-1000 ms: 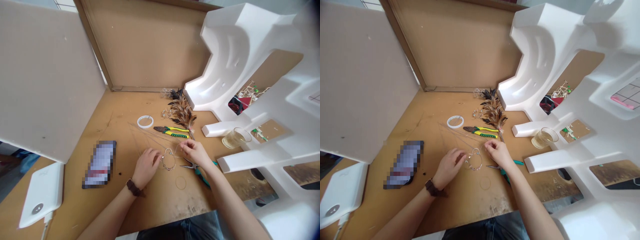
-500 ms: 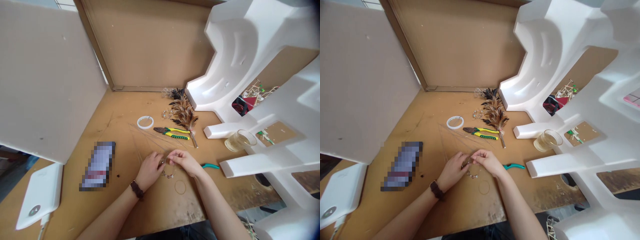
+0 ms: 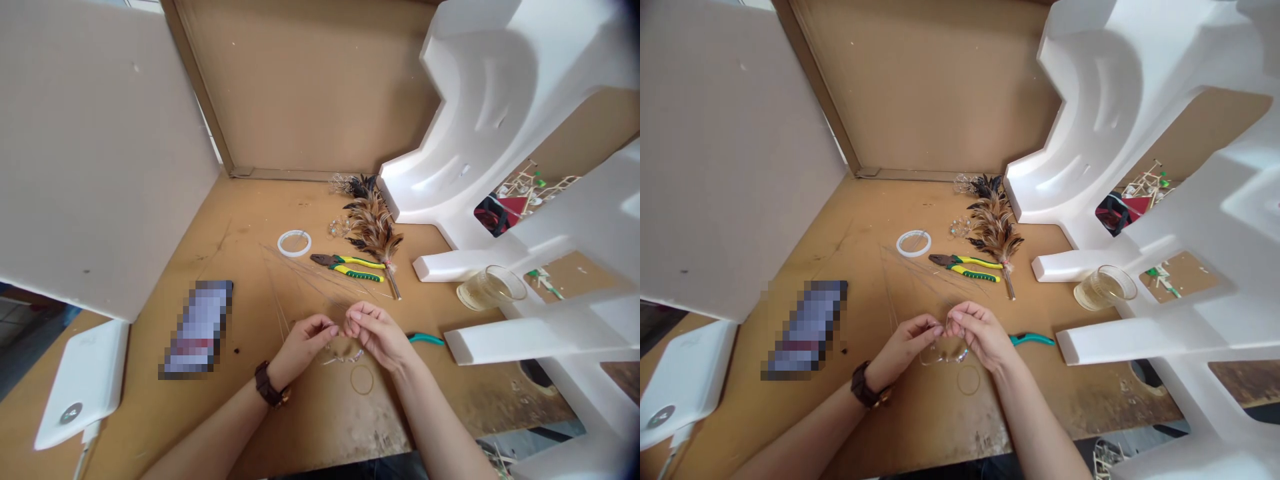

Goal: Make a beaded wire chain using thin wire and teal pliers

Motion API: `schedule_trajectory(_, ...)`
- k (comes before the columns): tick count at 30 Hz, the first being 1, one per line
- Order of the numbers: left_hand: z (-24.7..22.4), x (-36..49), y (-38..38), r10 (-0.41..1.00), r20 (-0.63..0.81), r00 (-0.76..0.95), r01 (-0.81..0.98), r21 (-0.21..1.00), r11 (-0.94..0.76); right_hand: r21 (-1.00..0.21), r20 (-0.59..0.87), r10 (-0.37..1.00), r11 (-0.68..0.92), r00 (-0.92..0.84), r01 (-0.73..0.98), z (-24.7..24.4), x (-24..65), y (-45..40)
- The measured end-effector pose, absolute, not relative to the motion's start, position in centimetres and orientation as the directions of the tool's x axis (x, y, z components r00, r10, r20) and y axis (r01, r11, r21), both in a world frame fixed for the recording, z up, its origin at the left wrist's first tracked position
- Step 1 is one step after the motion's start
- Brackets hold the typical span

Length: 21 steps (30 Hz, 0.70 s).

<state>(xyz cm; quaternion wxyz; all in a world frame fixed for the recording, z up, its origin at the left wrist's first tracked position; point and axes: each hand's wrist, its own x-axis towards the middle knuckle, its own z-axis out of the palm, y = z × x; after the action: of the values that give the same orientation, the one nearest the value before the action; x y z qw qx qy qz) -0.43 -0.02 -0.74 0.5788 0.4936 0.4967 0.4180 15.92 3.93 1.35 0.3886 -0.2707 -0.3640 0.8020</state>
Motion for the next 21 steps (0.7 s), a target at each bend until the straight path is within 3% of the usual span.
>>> schedule_trajectory(6, 0.1, -0.3, -0.1, 0.985, -0.143, 0.096, -0.109, 0.982, 0.153, -0.789, -0.155, 0.861, -0.403, -0.484, -0.464, 1.4, 16.2, 4.1)
schedule_trajectory(14, -0.4, -0.7, 0.0, 0.982, -0.185, 0.042, -0.093, 0.978, 0.188, -0.994, -0.092, 0.949, -0.108, -0.301, -0.035, 1.1, 15.8, 3.1)
schedule_trajectory(17, -0.6, -0.7, 0.0, 0.969, -0.230, 0.091, -0.095, 0.966, 0.239, -0.977, 0.098, 0.973, 0.134, -0.211, 0.165, 1.0, 15.5, 2.8)
schedule_trajectory(21, -0.6, -0.4, -0.1, 0.947, -0.278, 0.160, -0.115, 0.948, 0.298, -0.794, 0.436, 0.856, 0.511, -0.278, 0.328, 0.8, 15.5, 2.7)
